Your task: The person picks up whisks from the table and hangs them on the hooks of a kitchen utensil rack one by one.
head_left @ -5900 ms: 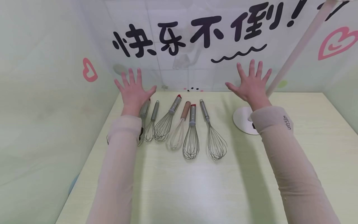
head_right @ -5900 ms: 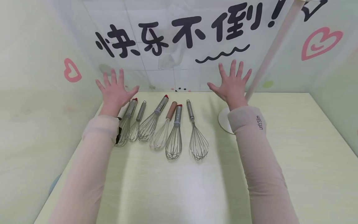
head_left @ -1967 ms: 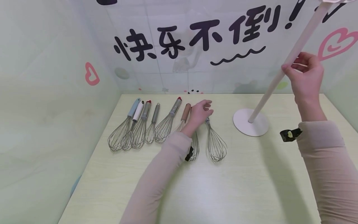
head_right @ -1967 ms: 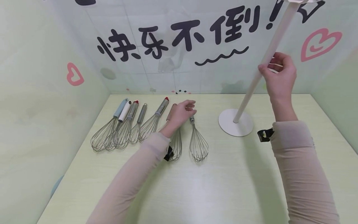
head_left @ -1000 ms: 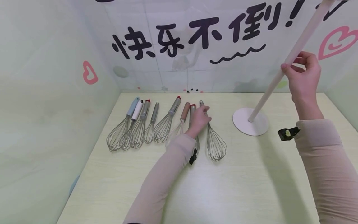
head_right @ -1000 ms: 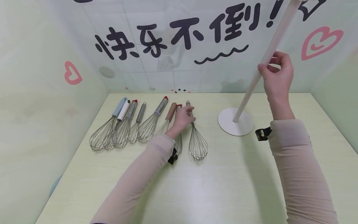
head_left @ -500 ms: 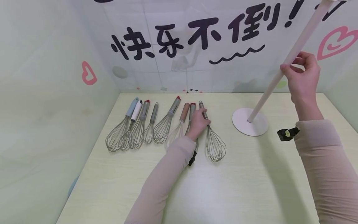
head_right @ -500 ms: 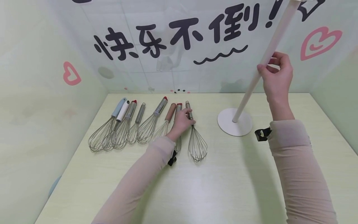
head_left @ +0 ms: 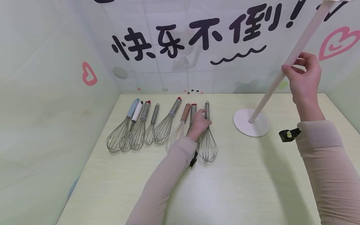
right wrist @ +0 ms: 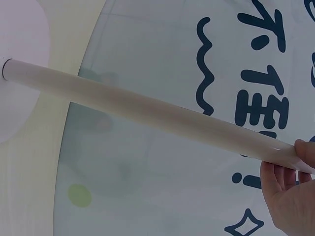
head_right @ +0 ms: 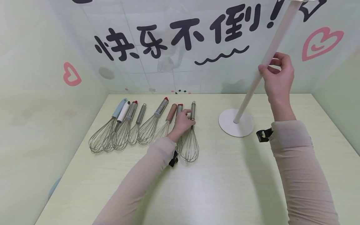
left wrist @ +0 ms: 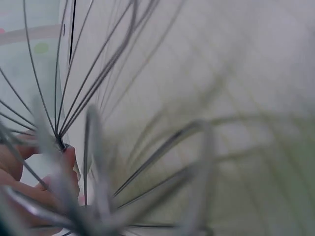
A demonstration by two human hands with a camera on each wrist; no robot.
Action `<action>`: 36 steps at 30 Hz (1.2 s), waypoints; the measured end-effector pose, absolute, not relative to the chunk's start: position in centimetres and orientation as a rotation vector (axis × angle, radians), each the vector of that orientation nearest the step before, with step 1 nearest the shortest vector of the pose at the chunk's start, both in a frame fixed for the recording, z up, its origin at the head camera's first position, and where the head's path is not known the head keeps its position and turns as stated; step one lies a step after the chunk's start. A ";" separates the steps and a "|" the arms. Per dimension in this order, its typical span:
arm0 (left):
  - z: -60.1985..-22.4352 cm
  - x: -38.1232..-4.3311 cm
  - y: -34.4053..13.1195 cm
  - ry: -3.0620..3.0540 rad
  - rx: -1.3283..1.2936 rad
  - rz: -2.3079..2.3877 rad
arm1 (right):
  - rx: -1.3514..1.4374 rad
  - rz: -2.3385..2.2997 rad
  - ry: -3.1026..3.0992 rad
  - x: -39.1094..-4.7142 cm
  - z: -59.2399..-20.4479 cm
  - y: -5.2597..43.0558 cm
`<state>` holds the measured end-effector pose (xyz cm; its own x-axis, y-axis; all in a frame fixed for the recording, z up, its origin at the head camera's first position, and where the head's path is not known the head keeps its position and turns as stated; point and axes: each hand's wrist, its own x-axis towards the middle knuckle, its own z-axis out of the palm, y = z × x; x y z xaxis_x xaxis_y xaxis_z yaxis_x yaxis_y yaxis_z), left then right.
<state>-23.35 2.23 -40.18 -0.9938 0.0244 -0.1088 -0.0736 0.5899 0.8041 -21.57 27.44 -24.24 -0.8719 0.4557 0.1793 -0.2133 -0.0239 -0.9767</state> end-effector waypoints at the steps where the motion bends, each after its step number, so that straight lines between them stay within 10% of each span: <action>1: -40.1 -23.3 2.2 2.692 -0.047 1.382 | -0.252 1.946 -1.804 -21.6 -24.2 27.4; 36: -37.7 -23.4 2.4 2.116 -0.053 2.019 | -0.198 2.007 -1.783 -21.7 -24.4 27.9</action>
<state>-23.43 2.38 -37.70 -0.9760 0.1221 -0.1801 -0.1742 0.0573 0.9830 -21.67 27.93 -24.40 -0.8904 0.4166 0.1836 -0.2313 -0.0665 -0.9706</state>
